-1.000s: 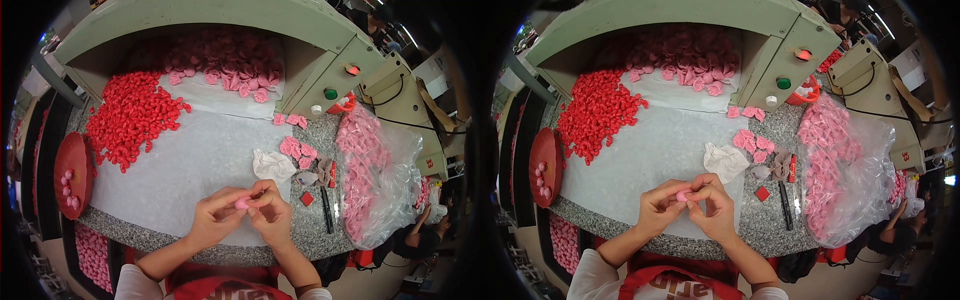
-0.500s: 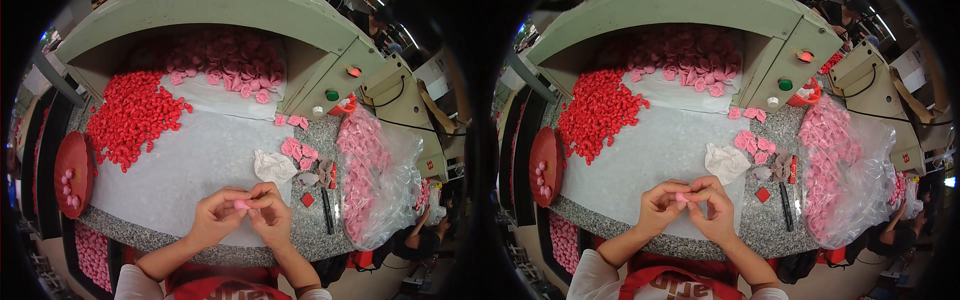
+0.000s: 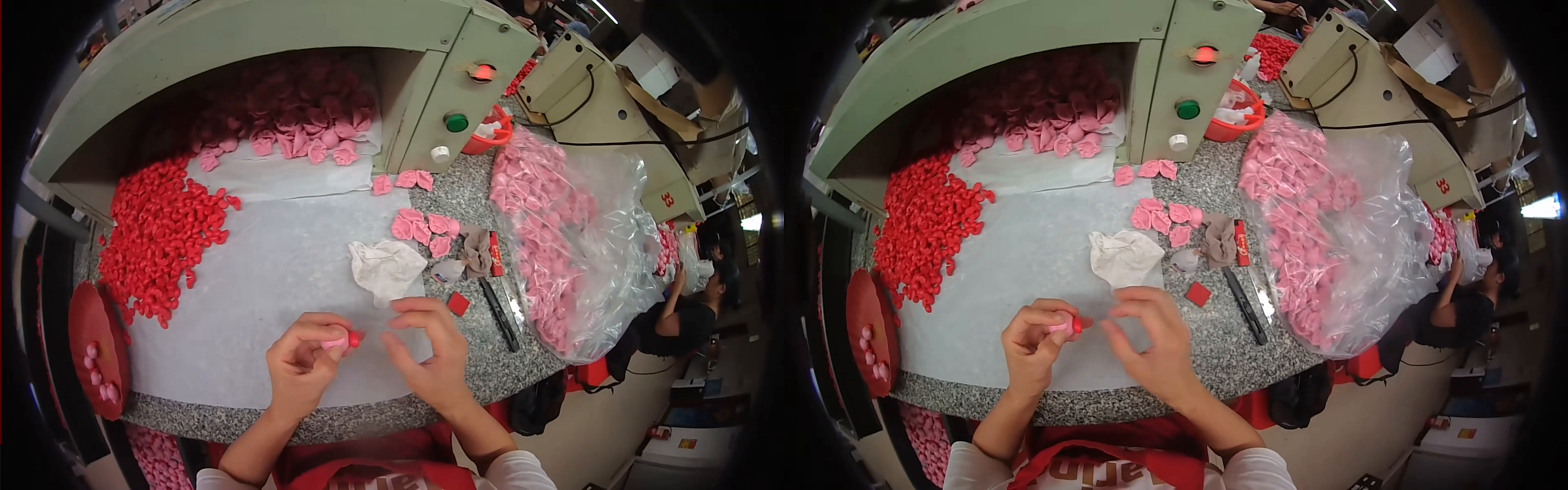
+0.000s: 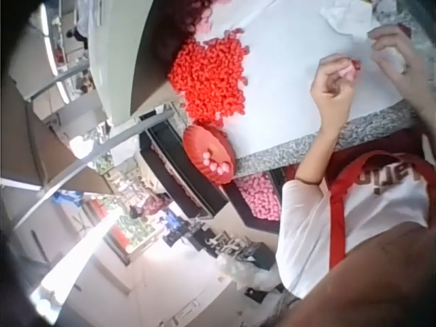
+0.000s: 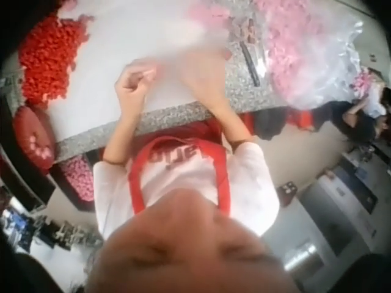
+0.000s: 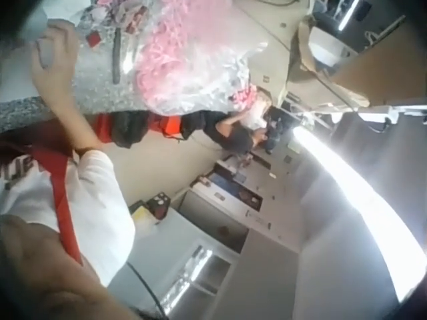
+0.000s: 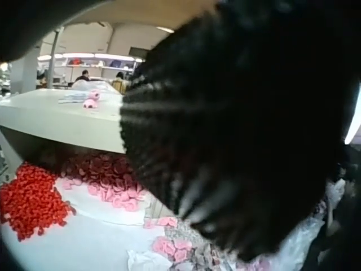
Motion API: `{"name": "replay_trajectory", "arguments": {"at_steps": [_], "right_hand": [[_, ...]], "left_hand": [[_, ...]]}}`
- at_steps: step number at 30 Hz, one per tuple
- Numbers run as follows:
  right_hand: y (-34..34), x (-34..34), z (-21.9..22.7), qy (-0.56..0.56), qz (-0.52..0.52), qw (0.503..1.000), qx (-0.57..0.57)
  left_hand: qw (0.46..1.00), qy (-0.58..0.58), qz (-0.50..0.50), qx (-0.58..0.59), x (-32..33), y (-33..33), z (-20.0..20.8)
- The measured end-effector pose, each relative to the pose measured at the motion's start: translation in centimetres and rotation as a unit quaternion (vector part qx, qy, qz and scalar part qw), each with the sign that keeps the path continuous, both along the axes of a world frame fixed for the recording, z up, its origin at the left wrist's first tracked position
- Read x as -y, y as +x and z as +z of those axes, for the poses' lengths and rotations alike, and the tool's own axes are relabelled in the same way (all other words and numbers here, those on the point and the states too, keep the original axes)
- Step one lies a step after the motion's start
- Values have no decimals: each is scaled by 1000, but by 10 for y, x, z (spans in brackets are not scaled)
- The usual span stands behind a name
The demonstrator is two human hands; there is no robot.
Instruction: Assemble small pink toy components by applying glue and attaching parts at a factory workbench.
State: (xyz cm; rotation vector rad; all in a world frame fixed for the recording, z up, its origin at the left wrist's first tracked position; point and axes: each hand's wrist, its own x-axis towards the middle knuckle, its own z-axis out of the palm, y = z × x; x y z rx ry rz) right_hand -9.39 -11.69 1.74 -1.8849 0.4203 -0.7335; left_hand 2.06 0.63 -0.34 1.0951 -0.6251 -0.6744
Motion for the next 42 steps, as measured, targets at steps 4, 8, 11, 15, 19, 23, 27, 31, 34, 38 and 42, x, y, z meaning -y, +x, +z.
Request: {"name": "replay_trajectory", "arguments": {"at_steps": [4,8,11,15,19,23,27,31,34,38,42], "right_hand": [[-40,37,-19,-243,-290,912,-161],[-62,48,-35,-183,-306,905,-234],[-54,44,-35,-109,-297,924,-216],[-41,34,-21,-60,-227,950,-206],[-32,18,-14,78,-133,980,-126],[-15,0,2,221,-92,970,-50],[-2,-11,8,251,-35,967,-5],[14,-23,8,162,24,986,-11],[18,-2,10,-86,-106,986,-92],[16,4,10,162,-58,983,58],[27,4,6,-43,-33,998,-37]], "left_hand": [[1000,-7,-3,-1,2,-4,0],[999,-35,-25,22,8,-9,-5],[999,-23,-18,41,5,-8,-6],[998,-5,-9,65,2,-7,-8],[998,-5,-7,68,2,-7,-8],[998,3,7,66,3,-7,-4],[999,41,24,11,3,-10,4],[999,40,17,24,2,-7,2],[993,34,9,113,-3,-4,1],[1000,16,-5,21,3,-7,1],[999,22,-31,6,2,1,2]]}}
